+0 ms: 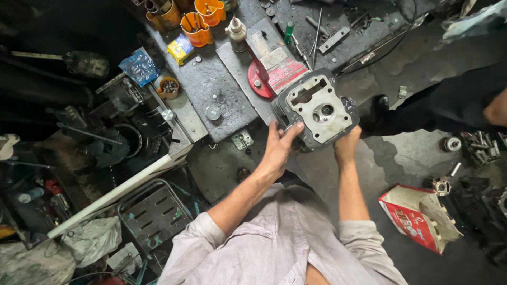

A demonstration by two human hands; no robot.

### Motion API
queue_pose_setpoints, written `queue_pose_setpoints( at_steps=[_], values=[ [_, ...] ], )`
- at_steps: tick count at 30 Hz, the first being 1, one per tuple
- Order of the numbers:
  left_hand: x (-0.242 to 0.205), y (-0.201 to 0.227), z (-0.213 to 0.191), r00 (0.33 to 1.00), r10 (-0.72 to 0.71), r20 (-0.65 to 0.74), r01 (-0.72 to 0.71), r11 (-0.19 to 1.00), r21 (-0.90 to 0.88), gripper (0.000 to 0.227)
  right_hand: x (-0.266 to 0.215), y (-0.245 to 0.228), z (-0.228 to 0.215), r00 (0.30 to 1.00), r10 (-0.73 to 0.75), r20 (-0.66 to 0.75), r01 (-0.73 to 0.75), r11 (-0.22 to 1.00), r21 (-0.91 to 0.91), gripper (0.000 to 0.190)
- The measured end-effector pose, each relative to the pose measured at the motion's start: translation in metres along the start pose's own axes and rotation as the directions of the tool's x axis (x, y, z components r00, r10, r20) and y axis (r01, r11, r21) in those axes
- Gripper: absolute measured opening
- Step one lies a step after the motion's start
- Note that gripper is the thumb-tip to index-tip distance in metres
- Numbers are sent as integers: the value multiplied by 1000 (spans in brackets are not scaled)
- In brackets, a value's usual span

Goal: The person uses a T-handle wrench to tighten a bolt on a metal engine component, then wipes the part with a cloth. They continue tightening the bolt and later place the component into a bench vise.

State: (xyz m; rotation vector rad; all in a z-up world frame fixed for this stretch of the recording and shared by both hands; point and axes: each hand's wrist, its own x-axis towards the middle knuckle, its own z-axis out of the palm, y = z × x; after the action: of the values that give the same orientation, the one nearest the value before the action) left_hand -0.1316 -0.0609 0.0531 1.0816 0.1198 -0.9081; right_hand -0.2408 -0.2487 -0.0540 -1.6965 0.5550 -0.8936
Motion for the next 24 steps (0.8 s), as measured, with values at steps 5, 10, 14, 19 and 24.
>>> queue_pose_setpoints(
  at_steps=[5,10,14,19,24],
  values=[
    [-1,-10,1,999,38,-9,-38,999,20,99,-39,66,9,970,112,216,-89,989,-114,45],
    [-1,-18,2,1000,27,-11,-27,998,-54,99,-85,80,41,719,627,299,-693,681,238,57],
    [0,-17,0,999,48,-20,-48,999,-11,101,-94,75,60,637,497,589,-771,403,493,59],
    [0,-13,-1,996,-65,-53,65,998,-15,105,-91,92,73,561,422,712,-755,-92,649,58],
    [-3,-6,-1,997,-60,-42,61,998,32,103,-30,104,48,688,600,408,-629,214,747,49]
  ],
)
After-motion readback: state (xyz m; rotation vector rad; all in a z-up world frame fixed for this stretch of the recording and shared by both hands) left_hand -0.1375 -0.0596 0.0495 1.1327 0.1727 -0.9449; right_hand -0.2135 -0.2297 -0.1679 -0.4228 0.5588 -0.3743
